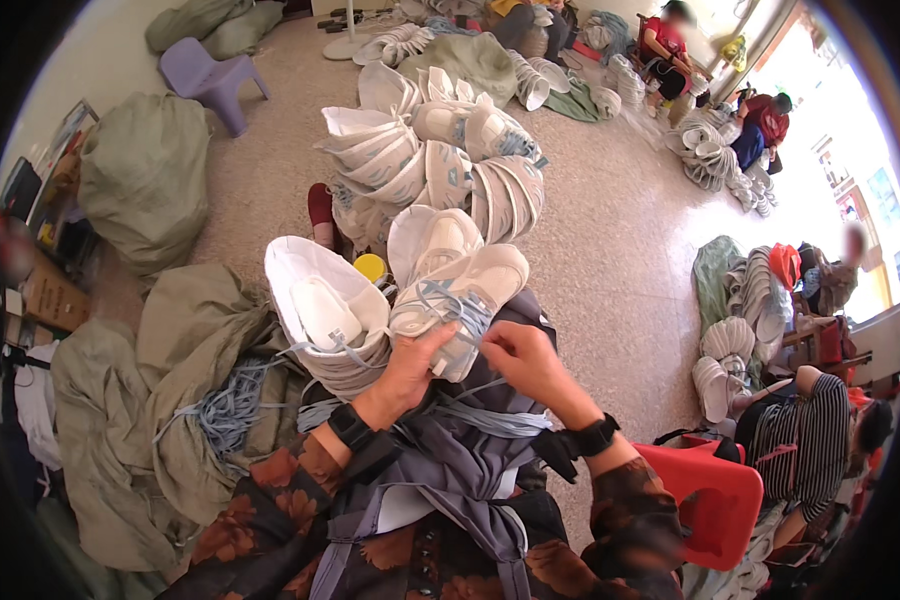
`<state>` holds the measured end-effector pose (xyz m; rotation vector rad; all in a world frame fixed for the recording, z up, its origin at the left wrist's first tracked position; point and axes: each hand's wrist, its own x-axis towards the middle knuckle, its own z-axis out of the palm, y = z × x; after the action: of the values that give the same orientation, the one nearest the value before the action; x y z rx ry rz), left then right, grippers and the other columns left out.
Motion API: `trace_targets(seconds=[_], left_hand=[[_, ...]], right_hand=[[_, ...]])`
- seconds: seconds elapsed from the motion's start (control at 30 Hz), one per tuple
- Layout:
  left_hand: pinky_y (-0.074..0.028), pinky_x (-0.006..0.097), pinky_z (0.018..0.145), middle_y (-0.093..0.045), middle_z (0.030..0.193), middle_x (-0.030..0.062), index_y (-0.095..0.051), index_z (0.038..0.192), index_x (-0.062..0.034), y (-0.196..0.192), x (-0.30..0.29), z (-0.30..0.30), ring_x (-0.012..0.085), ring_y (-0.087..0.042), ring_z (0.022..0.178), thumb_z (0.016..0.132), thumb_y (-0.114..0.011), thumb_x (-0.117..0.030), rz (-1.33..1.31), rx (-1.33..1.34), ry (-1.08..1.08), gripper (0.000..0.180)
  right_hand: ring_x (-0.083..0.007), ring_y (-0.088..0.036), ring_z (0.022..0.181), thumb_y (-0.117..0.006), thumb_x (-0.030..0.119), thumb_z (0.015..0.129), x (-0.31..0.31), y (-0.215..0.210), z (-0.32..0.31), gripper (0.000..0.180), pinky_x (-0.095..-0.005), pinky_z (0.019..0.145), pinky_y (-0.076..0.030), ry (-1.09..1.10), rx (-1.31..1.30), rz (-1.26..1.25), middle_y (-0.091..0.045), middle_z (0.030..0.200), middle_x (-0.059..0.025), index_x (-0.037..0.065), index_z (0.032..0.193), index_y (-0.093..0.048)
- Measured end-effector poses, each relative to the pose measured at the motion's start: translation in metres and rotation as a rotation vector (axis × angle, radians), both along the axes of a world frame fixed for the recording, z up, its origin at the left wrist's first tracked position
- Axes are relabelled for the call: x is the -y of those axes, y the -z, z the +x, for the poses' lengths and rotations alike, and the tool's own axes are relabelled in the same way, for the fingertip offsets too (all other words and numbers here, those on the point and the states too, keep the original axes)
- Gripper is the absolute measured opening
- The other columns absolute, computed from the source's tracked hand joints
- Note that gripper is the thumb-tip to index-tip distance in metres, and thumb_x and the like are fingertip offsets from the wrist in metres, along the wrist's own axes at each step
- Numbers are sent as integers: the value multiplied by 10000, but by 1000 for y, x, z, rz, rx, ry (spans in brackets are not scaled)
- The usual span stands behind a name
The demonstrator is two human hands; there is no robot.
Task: Insert laces into shoe eyelets and tie them on a production line.
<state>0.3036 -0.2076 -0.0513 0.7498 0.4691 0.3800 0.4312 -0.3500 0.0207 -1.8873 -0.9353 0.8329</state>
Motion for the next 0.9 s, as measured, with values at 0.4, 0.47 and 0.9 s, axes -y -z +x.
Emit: trace_targets(seconds=[0.4, 0.47, 0.9], left_hand=[[-594, 353, 797, -673, 1164, 14, -581, 1306, -95, -9, -6, 2, 152, -680, 1006, 930, -684, -72, -168, -47, -1, 390], [-594, 345, 768, -677, 1137, 17, -596, 1278, -90, -12, -4, 3, 143, -680, 980, 922, -693, -77, -181, -38, 34, 370], [-565, 346, 892, -636, 1226, 57, -519, 1357, -62, -16, -9, -15, 177, -650, 1093, 915, -696, -16, -112, 71, 289, 478]], right_hand=[[-92, -588, 636, -677, 138, 909, 146, 12, 43, 164, -280, 575, -470, 145, 167, -391, -617, 652, -23, -21, 888, -706], [-105, -596, 631, -682, 141, 903, 136, 5, 40, 168, -287, 580, -477, 93, 199, -402, -616, 642, -30, -24, 888, -712], [-36, -519, 547, -638, 151, 983, -15, -26, 8, 139, -208, 493, -408, -10, -222, -66, -625, 702, 15, 16, 992, -671]])
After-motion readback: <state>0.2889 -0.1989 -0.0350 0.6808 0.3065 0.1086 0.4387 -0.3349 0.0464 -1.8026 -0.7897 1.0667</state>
